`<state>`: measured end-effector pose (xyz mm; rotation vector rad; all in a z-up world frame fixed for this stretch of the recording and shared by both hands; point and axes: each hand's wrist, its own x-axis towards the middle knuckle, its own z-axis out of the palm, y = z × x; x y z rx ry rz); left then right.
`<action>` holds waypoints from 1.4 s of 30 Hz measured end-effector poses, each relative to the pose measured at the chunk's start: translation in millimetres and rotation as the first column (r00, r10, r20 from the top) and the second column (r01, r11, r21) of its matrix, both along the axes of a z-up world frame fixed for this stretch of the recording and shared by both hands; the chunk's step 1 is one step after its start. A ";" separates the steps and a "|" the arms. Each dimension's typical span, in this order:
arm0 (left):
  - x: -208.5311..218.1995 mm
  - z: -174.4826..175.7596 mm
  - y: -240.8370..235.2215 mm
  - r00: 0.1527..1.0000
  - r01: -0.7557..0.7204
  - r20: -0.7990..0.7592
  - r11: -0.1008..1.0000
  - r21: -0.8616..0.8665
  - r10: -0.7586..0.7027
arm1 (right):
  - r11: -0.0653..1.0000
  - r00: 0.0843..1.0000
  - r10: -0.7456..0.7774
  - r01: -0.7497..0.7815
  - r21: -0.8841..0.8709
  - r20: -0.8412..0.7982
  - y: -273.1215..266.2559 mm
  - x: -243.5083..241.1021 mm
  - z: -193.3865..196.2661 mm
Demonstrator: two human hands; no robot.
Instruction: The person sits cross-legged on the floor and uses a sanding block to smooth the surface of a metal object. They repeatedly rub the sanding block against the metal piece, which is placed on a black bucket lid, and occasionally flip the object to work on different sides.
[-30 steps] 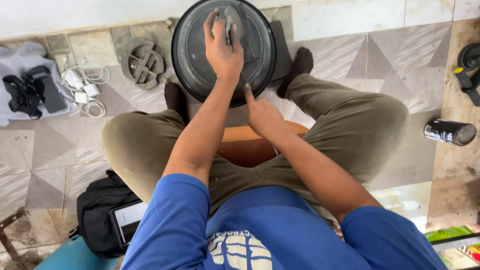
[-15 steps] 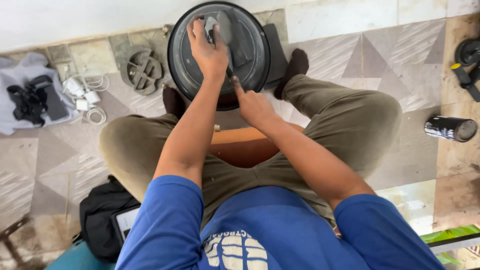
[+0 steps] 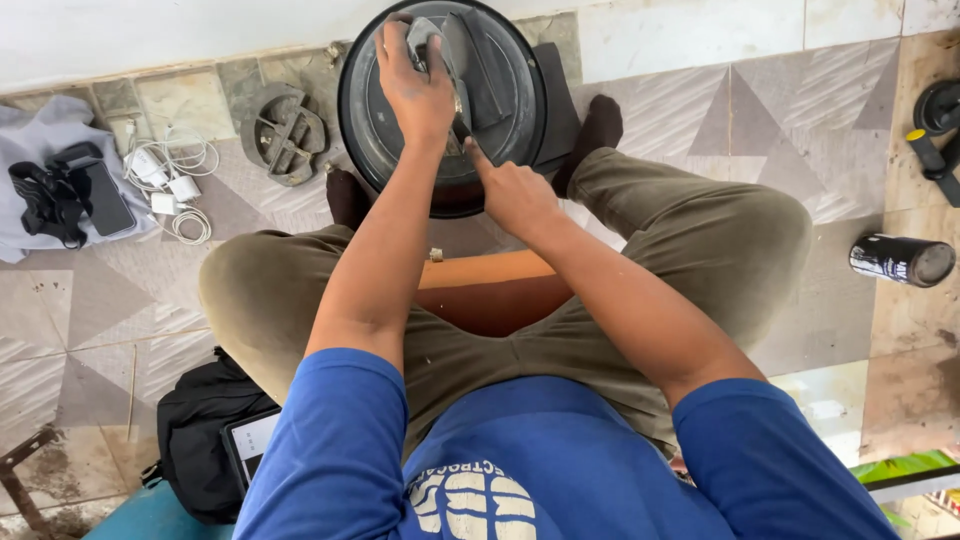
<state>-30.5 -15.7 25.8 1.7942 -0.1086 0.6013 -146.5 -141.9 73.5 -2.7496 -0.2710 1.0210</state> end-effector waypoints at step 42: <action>29.4 -46.6 -15.6 0.909 0.311 -0.337 0.939 0.150 -0.247 | 1.000 0.999 0.009 -0.008 -0.027 0.049 -25.1 39.4 12.0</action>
